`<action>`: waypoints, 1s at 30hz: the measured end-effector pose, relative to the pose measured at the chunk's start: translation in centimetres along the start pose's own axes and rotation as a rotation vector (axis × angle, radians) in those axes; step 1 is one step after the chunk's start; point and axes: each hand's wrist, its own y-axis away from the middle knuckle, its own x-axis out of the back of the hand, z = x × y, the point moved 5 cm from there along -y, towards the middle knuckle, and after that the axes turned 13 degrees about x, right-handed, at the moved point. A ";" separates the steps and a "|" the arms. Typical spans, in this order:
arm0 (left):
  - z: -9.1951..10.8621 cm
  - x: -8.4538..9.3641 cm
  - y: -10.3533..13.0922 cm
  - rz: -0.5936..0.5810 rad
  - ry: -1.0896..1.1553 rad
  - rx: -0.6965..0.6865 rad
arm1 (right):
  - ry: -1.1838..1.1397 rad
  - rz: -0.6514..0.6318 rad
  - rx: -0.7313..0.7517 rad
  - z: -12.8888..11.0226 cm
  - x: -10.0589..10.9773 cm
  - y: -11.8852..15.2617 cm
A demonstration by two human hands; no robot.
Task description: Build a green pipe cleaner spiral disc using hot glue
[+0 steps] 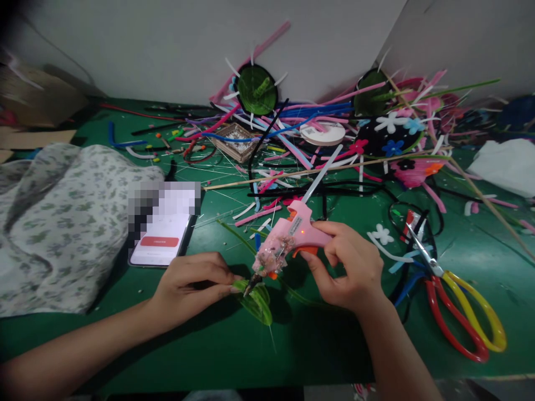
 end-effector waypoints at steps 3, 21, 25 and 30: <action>-0.1 0.0 0.0 -0.009 -0.008 0.002 | 0.012 0.004 -0.011 0.0 0.0 0.0; -0.3 0.0 0.1 0.005 0.011 0.009 | -0.002 -0.002 0.003 0.1 -0.4 0.2; -0.3 0.0 0.1 -0.004 0.000 0.007 | 0.000 -0.006 0.000 0.1 -0.4 0.2; -0.1 0.1 0.0 0.003 -0.013 -0.015 | -0.005 0.001 -0.007 0.1 -0.4 0.2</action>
